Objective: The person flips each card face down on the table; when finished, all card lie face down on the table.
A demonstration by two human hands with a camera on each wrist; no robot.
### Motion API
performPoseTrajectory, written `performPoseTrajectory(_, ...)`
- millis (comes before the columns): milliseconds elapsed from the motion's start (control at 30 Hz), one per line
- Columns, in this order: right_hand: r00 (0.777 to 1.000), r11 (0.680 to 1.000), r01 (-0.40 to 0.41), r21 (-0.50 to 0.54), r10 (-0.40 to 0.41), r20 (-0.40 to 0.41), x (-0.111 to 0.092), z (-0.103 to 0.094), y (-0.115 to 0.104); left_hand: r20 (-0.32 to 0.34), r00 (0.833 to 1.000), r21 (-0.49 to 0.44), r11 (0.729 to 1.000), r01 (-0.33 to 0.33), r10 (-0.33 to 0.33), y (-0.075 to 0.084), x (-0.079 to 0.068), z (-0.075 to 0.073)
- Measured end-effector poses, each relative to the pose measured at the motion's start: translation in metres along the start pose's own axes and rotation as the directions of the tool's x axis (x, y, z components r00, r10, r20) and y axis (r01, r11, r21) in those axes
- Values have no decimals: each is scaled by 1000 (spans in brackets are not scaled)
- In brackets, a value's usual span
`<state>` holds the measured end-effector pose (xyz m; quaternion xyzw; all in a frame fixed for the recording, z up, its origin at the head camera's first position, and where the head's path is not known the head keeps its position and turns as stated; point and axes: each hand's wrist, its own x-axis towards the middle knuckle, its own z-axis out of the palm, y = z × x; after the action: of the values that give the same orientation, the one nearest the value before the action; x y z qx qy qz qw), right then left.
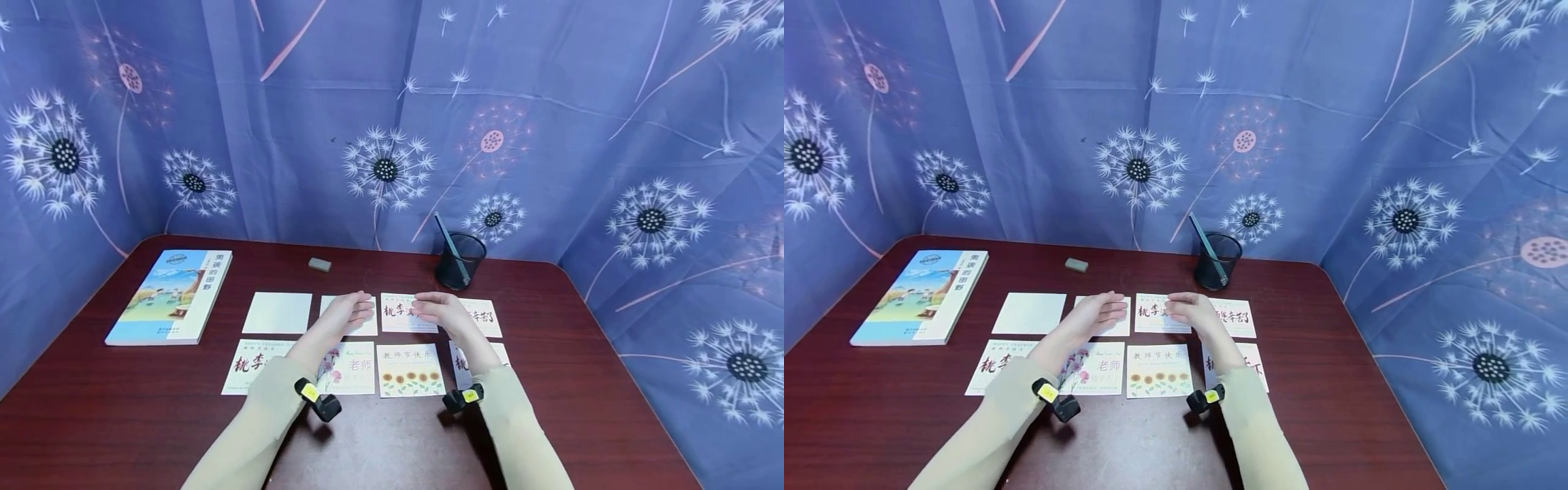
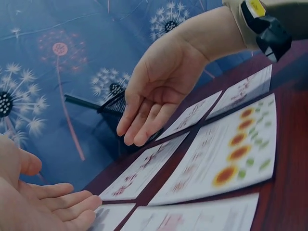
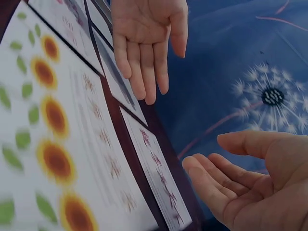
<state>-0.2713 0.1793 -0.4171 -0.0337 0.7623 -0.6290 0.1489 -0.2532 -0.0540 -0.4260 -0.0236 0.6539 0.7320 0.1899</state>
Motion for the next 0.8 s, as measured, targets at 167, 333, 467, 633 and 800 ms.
performPoseTrajectory(167, 999, 1000, -9, -17, 9, -40, -5, -17, 5, -37, 999, -43, 999, -14, 13, -1, 7, 18)
performPoseTrajectory(333, 996, 999, -29, -34, 26, -81, -10, -29, 8, -66, 998, -91, 996, -19, 13, 0, 10, 25)
performPoseTrajectory(467, 995, 998, -45, -39, 41, -92, -11, -33, 10, -69, 998, -116, 993, -23, 15, 1, 9, 25)
performPoseTrajectory(633, 996, 997, -58, -41, 55, -71, -12, -32, 11, -47, 999, -120, 992, -27, 21, 1, 10, 26)
performPoseTrajectory(800, 996, 996, -65, -59, 62, -64, -12, -33, 15, -32, 999, -134, 991, -25, 21, -1, 11, 29)
